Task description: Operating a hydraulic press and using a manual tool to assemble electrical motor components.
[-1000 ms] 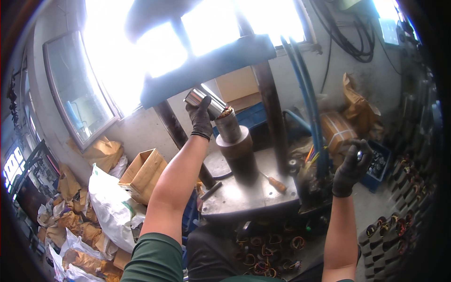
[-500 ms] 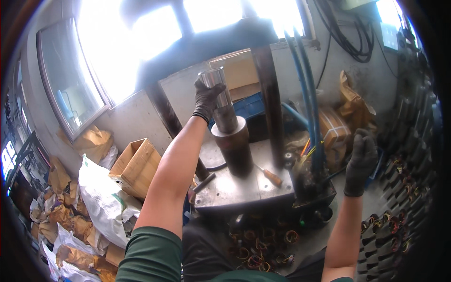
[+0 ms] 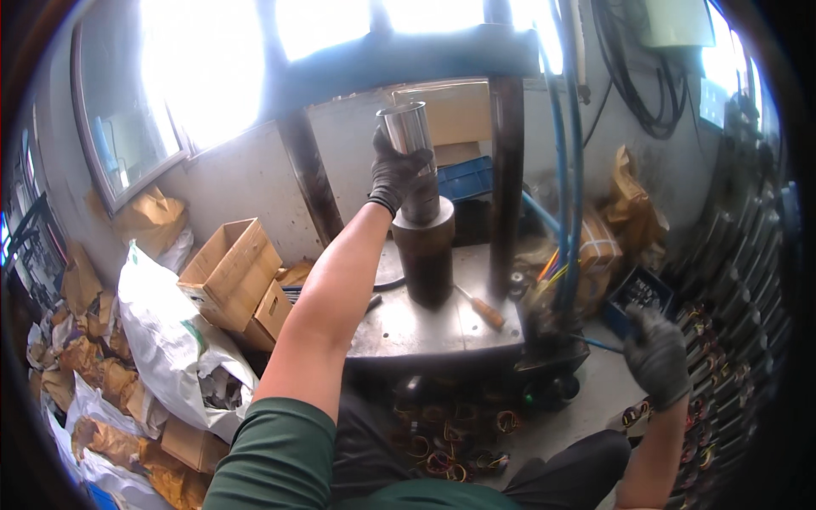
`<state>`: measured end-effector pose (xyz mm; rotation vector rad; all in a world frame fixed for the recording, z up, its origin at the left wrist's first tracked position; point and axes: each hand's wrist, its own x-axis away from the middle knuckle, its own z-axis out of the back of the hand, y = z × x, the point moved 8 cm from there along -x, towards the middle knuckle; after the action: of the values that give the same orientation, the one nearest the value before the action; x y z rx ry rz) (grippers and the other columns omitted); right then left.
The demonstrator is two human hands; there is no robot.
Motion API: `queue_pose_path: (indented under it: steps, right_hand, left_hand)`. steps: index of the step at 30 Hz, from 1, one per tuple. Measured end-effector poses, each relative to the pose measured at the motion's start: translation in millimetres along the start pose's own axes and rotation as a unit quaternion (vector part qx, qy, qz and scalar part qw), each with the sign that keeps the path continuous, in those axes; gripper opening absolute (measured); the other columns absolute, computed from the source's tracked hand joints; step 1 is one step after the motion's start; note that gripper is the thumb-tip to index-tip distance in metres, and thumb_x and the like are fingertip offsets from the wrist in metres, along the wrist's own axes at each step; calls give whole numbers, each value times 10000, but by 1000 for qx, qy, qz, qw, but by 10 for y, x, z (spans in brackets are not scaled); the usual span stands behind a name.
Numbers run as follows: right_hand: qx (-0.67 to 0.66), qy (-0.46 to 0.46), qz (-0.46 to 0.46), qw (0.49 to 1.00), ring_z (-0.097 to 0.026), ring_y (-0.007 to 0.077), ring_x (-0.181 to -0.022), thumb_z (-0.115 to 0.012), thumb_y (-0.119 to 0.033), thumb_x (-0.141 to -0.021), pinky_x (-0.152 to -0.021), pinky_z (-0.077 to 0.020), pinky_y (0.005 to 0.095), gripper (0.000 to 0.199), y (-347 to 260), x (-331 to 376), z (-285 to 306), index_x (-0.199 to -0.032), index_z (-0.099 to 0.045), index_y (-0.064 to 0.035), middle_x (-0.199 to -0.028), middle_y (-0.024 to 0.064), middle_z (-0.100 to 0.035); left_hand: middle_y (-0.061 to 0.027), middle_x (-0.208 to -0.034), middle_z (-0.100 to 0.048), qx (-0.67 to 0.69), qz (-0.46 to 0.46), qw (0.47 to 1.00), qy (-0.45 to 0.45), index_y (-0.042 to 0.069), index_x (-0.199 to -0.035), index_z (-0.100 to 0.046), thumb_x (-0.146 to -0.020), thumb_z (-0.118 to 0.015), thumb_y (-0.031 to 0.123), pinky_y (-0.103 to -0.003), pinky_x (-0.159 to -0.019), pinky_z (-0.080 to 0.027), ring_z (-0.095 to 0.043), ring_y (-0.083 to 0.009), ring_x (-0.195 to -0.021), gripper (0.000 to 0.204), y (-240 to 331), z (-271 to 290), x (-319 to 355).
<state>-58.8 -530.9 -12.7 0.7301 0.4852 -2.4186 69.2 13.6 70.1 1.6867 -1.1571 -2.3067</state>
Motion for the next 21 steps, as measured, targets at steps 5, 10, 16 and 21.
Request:
queue_pose_path:
  steps: [5, 10, 16, 21]
  right_hand:
    - [106, -270, 89, 953, -711, 372, -945, -647, -174, -811, -825, -564, 459, 343, -222, 442, -71, -1123, -731, -59, -1071, 170, -730]
    - [47, -341, 102, 933, -723, 350, -905, -656, -250, -776, -801, -570, 453, 380, -195, 726, -311, -1105, -747, -84, -970, 138, -740]
    - [104, -411, 116, 898, -713, 350, -790, -663, -308, -791, -737, -557, 470, 217, -132, 1425, -568, -847, -715, -104, -800, 141, -703]
    - [92, -334, 46, 937, -670, 388, -682, -694, -272, -777, -657, -535, 485, 181, -137, 1465, -625, -716, -673, -103, -685, 180, -650]
  left_hand:
    - [-180, -1379, -615, -57, 75, 993, -65, 110, -1554, -232, -730, -893, 304, -404, -1038, -511, -626, -320, -1256, 1074, 156, 95, 12]
    - [-216, -1314, -635, 8, 60, 998, -28, 86, -1516, -320, -675, -882, 360, -445, -1011, -524, -648, -387, -1198, 1048, 30, 164, 72]
    - [-173, -1229, -658, 79, 84, 993, -30, 28, -1436, -382, -659, -908, 373, -408, -990, -531, -667, -295, -1113, 999, -330, -168, 460]
    - [-126, -1205, -665, 101, 134, 984, -53, 68, -1404, -420, -657, -930, 381, -368, -936, -553, -670, -223, -1067, 957, -301, 83, 607]
